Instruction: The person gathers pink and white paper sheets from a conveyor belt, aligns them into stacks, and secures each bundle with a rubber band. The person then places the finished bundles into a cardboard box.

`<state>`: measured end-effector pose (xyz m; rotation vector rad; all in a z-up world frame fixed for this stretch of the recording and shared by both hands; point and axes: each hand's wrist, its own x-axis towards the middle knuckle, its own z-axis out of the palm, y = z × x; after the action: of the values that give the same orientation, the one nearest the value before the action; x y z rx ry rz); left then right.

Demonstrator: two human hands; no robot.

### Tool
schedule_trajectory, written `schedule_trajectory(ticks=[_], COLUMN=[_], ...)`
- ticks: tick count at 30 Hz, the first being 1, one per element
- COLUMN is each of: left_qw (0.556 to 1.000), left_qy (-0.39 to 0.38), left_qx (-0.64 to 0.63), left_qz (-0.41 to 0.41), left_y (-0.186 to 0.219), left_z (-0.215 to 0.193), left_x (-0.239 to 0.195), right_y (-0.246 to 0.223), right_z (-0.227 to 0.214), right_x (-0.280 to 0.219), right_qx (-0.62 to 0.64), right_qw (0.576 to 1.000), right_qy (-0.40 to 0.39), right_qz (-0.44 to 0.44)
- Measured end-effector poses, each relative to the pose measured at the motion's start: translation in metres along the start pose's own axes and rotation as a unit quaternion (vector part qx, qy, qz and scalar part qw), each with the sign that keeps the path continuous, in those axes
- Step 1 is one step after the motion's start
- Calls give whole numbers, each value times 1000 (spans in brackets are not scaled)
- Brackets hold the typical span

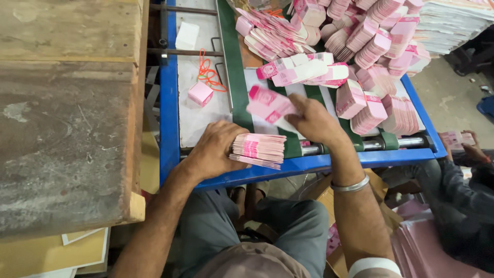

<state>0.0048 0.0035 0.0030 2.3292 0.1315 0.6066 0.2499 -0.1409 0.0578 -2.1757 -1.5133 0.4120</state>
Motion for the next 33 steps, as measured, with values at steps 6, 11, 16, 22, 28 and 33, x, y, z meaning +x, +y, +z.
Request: schedule_trajectory(ticks=[6,11,16,22,28,33], left_qw=[991,994,998,997,998,998], left_qy=[12,-86,-64,-44,-45,-49], left_qx=[104,64,-27,-55,-43,-48], left_qz=[85,13,5,5,6,-15], left_y=[20,21,18,9,9,8], left_z=[-9,-4,-2,0,1,3], left_x=[26,44,38,33,33,32], right_y=[0,-7,12,51,77,95], right_z=[-4,-3,8,41,56,55], right_x=[-6,-13,-19,-32,-44,-71], right_qx=[-3,15,40,141,297,369], right_qw=[988,986,989,966,926,877], right_qy=[-55,-22,124,215,229,308], right_qz=[-141,-164,-65,-38,42,24])
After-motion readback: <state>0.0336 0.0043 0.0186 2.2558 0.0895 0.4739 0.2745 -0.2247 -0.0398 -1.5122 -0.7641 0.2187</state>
